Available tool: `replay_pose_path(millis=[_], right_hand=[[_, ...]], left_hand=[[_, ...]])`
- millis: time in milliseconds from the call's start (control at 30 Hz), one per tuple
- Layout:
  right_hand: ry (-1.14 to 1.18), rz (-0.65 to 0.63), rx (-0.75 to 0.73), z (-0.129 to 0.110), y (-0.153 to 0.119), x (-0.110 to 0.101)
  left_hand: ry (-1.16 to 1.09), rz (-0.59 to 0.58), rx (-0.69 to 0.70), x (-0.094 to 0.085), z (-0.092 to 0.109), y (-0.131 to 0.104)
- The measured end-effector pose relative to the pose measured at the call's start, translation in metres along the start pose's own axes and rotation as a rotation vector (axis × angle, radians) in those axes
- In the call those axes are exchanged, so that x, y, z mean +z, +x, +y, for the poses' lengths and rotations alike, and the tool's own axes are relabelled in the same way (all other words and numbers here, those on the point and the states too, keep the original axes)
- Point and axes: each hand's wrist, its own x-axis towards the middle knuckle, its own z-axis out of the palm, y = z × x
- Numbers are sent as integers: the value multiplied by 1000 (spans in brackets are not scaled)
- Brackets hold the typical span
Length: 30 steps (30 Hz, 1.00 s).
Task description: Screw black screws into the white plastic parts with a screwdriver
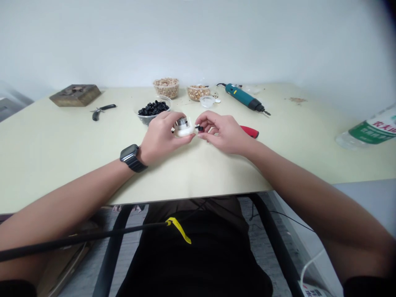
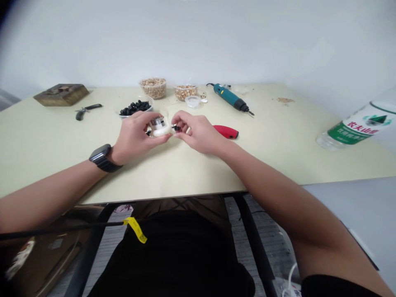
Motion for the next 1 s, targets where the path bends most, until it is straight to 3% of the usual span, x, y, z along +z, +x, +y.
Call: replay_pose_path(millis=[133, 500, 867, 1000], right_hand=[[-44, 68, -41, 0, 2, 0], [-196, 107, -111, 2, 2, 6], [-246, 43, -45, 7, 2, 17], [-286, 51, -28, 9, 1, 16]], left_hand=[[-103, -17, -71, 0, -1, 2], [-269, -51, -128, 1, 0, 4], [-219, -183, -105, 3, -13, 2], [-133, -138, -50, 8, -15, -1]])
